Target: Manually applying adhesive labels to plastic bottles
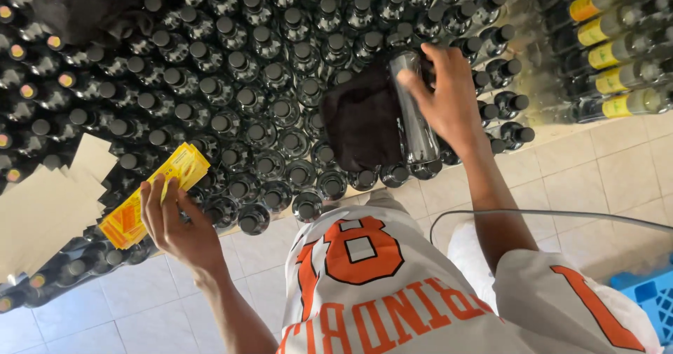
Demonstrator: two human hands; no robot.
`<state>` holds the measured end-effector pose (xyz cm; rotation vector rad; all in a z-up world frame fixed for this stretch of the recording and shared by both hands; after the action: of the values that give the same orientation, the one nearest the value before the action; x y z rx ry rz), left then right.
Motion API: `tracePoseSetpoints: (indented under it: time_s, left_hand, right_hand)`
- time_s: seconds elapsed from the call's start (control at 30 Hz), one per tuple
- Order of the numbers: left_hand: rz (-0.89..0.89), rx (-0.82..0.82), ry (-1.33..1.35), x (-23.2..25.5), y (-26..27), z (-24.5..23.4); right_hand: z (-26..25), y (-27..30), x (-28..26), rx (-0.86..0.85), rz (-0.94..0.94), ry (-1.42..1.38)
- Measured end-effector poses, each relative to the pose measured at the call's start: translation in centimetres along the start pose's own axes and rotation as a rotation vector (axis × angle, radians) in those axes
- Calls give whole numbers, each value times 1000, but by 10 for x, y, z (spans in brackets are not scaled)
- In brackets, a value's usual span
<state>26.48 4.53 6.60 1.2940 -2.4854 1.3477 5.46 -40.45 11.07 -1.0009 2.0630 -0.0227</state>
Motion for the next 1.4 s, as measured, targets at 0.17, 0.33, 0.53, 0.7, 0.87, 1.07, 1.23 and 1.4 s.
tracePoseSetpoints:
  time_s: [0.17,0.33,0.53,0.7,0.87,1.07,1.23,1.4]
  left_hand:
    - [5,99,81,34,-17,-28]
    - [-38,222,193,76,-32,-38]
    - [-79,180,371,93,-32,-20]
    - [-99,64,506,115,-31,-7]
    - [-217,-35,711,137,-32,5]
    - [-869,-35,953,139,-11,28]
    - [-952,-142,1075,194,1,72]
    - [-884,-324,1225,267,-14,86]
  right_hand:
    - [10,32,-49,-300,129,501]
    - [7,39,-29,-170,150,363]
    - [4,52,3,-56,172,128]
    - [1,55,3,-27,212,27]
    - [3,53,-7,-56,164,31]
    - [-48,35,11,46,16,74]
    - [-50,40,-46,-40,63,-453]
    - [-49,35,-85,-51,12,-621]
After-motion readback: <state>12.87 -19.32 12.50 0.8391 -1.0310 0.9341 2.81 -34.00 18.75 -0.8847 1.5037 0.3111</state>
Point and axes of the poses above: each hand's wrist, its own y-axis away from the middle knuckle, its own z-axis out of the palm, x = y × z, the point moved 6 cm from there along -y, towards the middle knuckle, and after that the axes turned 6 degrees about x, right-handed, at the moved point
